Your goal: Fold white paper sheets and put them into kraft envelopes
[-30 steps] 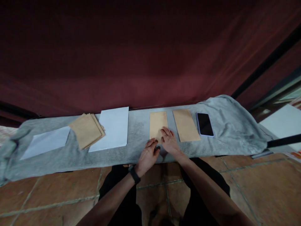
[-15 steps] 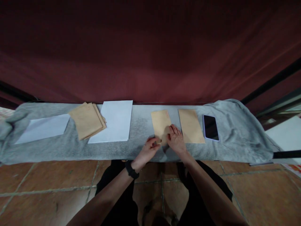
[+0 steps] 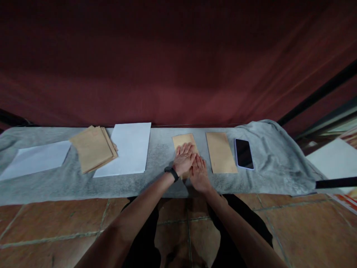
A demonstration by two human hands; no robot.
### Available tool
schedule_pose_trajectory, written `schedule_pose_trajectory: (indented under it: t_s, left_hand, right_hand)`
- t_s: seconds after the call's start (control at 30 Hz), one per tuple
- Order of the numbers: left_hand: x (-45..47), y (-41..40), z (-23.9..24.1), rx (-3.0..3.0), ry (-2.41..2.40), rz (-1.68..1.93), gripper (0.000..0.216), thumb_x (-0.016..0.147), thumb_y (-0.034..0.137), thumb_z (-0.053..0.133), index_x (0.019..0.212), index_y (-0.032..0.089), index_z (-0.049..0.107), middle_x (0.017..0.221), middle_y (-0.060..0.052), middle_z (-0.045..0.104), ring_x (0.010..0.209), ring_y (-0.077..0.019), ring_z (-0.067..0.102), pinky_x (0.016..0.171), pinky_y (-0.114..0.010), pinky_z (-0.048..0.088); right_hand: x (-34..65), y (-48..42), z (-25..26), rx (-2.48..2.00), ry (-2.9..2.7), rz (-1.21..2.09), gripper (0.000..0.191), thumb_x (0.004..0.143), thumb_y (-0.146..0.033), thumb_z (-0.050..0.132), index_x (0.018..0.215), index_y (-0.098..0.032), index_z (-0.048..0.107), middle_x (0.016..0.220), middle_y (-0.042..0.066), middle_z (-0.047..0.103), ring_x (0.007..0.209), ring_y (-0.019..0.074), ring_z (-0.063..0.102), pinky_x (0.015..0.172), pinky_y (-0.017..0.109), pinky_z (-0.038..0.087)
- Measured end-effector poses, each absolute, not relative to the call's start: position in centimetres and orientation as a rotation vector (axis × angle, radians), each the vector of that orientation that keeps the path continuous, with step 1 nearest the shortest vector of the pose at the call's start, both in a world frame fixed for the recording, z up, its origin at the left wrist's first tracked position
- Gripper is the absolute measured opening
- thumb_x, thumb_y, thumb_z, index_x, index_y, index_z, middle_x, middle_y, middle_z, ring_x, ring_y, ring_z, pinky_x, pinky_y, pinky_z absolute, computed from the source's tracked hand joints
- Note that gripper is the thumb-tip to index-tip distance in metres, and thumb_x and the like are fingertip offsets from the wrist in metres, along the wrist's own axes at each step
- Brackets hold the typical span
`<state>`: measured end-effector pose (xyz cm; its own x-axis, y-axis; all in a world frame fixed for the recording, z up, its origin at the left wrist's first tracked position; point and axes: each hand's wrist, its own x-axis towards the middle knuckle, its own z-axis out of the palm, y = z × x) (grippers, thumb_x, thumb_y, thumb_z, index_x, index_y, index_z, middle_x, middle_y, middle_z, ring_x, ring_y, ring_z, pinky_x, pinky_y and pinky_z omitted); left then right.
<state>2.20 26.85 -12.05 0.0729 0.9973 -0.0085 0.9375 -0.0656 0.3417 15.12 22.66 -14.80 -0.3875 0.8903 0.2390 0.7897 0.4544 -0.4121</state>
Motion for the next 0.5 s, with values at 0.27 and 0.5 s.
schedule_pose_trajectory:
  t_s: [0.27, 0.5]
  left_hand:
    - [2.2, 27.8, -12.0, 2.196, 1.942, 0.308, 0.057, 0.106, 0.04, 0.031, 0.159, 0.018, 0.036, 0.167, -0.007, 0.034, 0.158, -0.0271, 0.022, 0.13, -0.052, 0.012]
    - [2.0, 23.5, -11.4, 2.276, 1.75, 0.321, 0.054, 0.106, 0.039, 0.037, 0.155, 0.017, 0.041, 0.166, -0.009, 0.038, 0.157, -0.0256, 0.025, 0.128, -0.047, 0.021]
  right_hand:
    - [17.7, 25.6, -12.2, -1.611, -2.152, 0.455, 0.05, 0.097, -0.014, 0.038, 0.144, -0.006, 0.054, 0.134, 0.023, 0.065, 0.123, 0.0326, 0.061, 0.105, 0.047, 0.05]
    - [17.6, 25.7, -11.4, -1.667, -2.133, 0.491, 0.039, 0.099, -0.014, 0.039, 0.124, -0.01, 0.068, 0.102, 0.02, 0.072, 0.088, 0.0291, 0.072, 0.083, 0.04, 0.056]
